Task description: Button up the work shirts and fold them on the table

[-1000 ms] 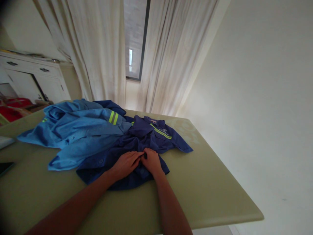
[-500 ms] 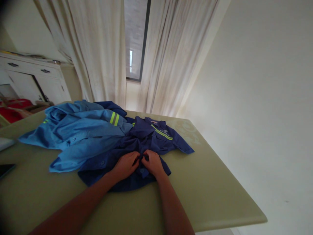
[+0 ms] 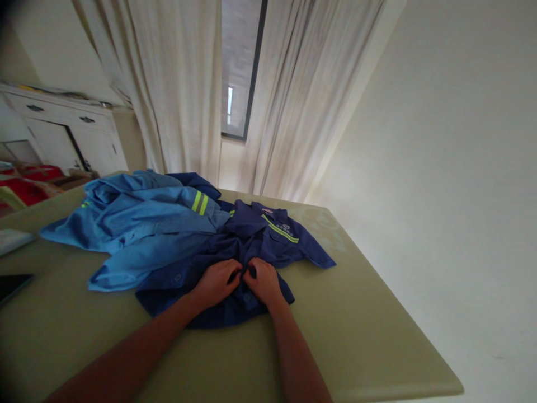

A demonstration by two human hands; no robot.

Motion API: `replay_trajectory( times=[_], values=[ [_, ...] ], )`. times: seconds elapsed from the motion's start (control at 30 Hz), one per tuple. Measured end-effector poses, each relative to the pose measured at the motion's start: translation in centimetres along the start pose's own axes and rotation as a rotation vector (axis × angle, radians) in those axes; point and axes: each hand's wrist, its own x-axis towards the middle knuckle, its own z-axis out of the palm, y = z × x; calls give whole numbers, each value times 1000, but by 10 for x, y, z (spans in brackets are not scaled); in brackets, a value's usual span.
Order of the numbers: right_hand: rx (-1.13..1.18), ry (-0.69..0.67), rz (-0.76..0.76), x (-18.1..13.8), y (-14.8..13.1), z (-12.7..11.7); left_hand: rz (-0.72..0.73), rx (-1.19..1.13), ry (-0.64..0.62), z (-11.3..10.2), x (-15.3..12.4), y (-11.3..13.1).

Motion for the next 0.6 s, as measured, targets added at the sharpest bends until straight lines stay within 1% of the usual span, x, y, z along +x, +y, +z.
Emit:
replay_trajectory(
  times=[0.13,0.27,0.37,0.6],
  values=[
    [99,4,10,0,-4,-3,14,29,7,-2,1,-4],
    [147,-3,17,-1,-11,-3,-69,45,-26,-1,3,-9],
    [146,-24,-4,-2,-14,0,-84,68,-61,1,2,-11],
    [214,-63,-11,-2,-10,2,-42,-83,-79,4,2,-17]
  ],
)
